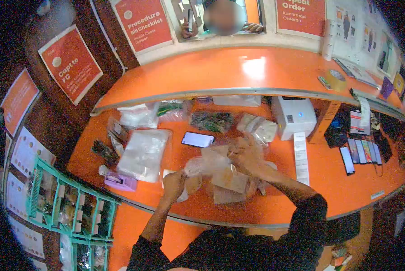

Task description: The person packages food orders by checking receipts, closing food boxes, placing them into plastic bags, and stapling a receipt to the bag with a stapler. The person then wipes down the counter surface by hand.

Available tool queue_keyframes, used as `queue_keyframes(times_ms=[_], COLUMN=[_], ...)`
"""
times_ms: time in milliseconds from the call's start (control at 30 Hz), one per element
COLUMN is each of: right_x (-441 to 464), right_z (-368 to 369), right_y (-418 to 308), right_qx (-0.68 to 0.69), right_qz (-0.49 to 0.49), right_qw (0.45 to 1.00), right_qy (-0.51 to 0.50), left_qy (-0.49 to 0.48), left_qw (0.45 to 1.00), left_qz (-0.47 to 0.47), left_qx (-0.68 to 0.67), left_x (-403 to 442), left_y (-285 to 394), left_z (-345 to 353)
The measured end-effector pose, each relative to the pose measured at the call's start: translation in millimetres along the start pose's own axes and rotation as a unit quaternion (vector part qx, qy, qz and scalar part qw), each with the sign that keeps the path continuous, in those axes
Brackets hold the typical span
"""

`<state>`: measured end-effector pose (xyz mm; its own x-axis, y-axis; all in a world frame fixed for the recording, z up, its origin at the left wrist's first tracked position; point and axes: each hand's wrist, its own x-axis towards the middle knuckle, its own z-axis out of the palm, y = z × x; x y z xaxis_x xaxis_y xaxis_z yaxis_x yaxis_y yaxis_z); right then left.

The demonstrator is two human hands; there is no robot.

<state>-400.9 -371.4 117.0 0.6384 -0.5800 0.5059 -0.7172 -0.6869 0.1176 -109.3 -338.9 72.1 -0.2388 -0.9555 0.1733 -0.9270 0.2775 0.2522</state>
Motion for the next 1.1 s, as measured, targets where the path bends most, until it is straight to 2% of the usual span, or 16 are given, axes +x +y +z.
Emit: queue_keyframes(times_ms=[67,133,200,300,333,400,467,533,600,633,733,867,933,967,1033,1100], right_x=[15.2,31.0,49.7,84.7,96.9,125.7,154.9,184.7,200.4,208.3,215.1,204.0,208.7,207.3,197.2,166.4], right_z=[-23.3,-48.7,-74.2,-130.0,-147.8,-190.3,-229.7,-247.3,-252.2,-254.5,-213.7,-177.3,-170.2,-166.1,-163.7,-162.0], right_y=[2.9,12.7,31.2,74.4,95.2,110.8,124.0,170.5,170.1,170.7,237.8,235.1,241.5,244.9,221.7,178.8], right_qx=[0.008,0.013,0.066,0.082,0.112,0.093,0.051,0.019,-0.041,-0.099,-0.216,-0.253,-0.28,-0.28,-0.288,-0.24], right_qz=[-0.008,-0.019,-0.014,-0.065,-0.097,-0.013,-0.02,0.054,0.062,0.069,0.028,0.095,0.176,0.176,0.224,0.187], right_qw=[1.0,0.999,0.996,0.989,0.984,0.974,0.975,0.981,0.978,0.97,0.953,0.947,0.928,0.929,0.916,0.914], right_qy=[0.02,0.033,0.063,0.101,0.1,0.204,0.214,0.187,0.197,0.211,0.211,0.175,0.172,0.169,0.169,0.268], left_qy=[0.149,0.182,0.185,0.172,0.147,0.153,0.217,0.233,0.217,0.187,0.12,0.131,0.131,0.13,0.204,0.219], left_qw=[0.977,0.978,0.969,0.969,0.971,0.967,0.956,0.949,0.937,0.944,0.961,0.96,0.976,0.977,0.969,0.97], left_qz=[0.037,0.062,0.142,0.176,0.175,0.183,0.197,0.211,0.266,0.26,0.242,0.245,0.172,0.171,0.139,0.109], left_qx=[-0.148,-0.081,-0.088,-0.018,-0.065,-0.088,-0.031,-0.032,-0.066,-0.076,-0.053,0.022,-0.015,-0.018,0.025,0.006], left_x=[9.3,29.2,55.6,101.3,117.9,143.1,171.5,215.3,261.1,279.3,314.1,373.0,378.2,379.6,380.4,359.8], left_y=[3.5,25.8,46.8,67.7,67.9,80.0,91.2,87.6,79.6,79.7,90.8,80.9,90.5,91.0,91.3,91.9], left_z=[-43.3,-113.1,-167.0,-230.1,-242.6,-265.3,-281.7,-288.5,-279.9,-271.1,-246.1,-210.5,-199.6,-195.5,-186.3,-181.7])
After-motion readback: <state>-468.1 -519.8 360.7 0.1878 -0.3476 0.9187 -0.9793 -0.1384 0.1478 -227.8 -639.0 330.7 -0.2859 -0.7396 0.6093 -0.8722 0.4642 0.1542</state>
